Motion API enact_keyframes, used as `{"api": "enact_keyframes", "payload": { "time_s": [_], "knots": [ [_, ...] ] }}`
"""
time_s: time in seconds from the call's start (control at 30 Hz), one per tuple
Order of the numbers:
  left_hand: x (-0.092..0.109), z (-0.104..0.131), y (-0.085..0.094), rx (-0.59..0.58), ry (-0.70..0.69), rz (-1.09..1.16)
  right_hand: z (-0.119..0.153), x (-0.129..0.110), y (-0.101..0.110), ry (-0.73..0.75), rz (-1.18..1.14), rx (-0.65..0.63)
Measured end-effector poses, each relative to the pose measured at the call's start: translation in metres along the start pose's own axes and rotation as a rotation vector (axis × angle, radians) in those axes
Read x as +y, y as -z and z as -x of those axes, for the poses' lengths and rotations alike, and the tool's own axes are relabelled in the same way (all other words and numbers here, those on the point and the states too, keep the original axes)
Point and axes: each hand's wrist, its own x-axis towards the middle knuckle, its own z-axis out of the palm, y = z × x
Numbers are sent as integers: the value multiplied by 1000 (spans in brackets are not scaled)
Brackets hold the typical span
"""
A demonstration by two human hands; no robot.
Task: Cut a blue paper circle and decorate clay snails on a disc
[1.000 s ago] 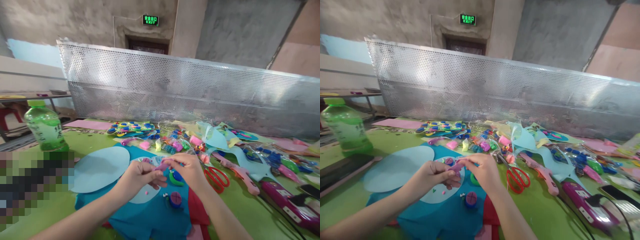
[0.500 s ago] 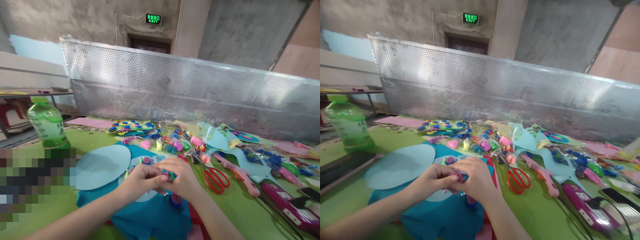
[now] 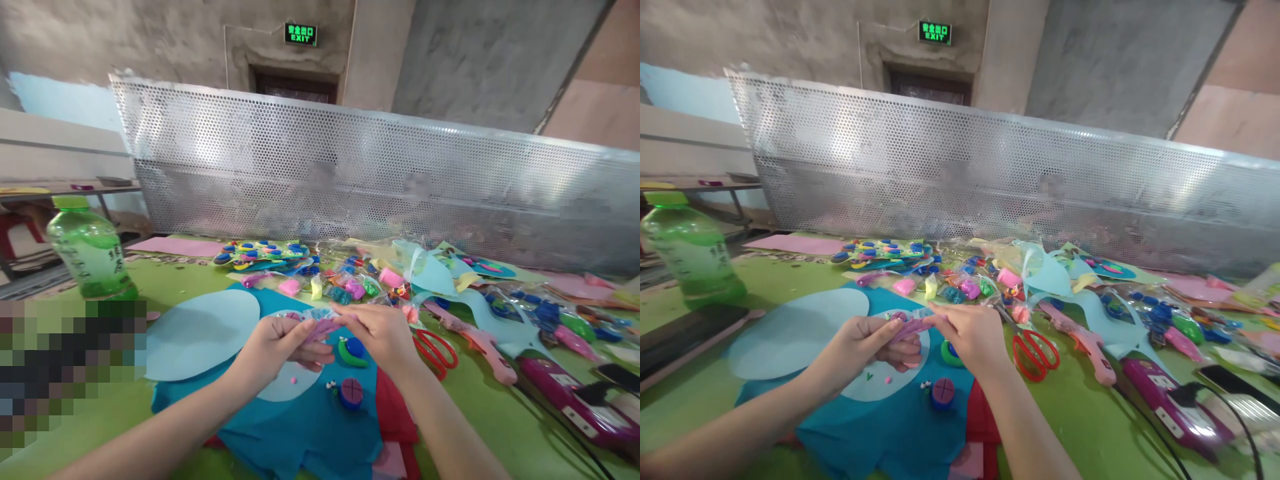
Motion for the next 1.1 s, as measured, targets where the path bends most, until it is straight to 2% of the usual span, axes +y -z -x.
{"api": "enact_keyframes", "payload": {
  "time_s": [0.07, 0.17, 0.37, 0.57, 0.67, 0.8, 0.93, 1.03, 1.1],
  "knots": [
    [1, 1, 0, -19, -12, 74, 1, 0, 2, -42, -34, 29],
    [0, 4, -2, -82, -31, 122, 1, -11, -1, -2, -85, 19],
    [-7, 14, -11, -303, -81, -83, 2, -28, -11, 18, -66, -69],
    [-7, 9, -5, -198, -160, -466, 4, -22, -18, 90, 92, -195],
    [-5, 7, -3, -180, -229, -508, 4, -21, -19, 172, 175, -240],
    [-2, 8, 0, -74, -254, -514, 2, -22, -17, 278, 290, -262],
    [4, 7, 3, -19, -201, -396, 1, -18, -6, 266, 330, -205],
    [6, 6, 5, -21, -138, -138, 1, -12, 5, 152, 236, -94],
    [6, 6, 4, -66, -105, 46, 1, -10, 8, 72, 121, -46]
  ]
}}
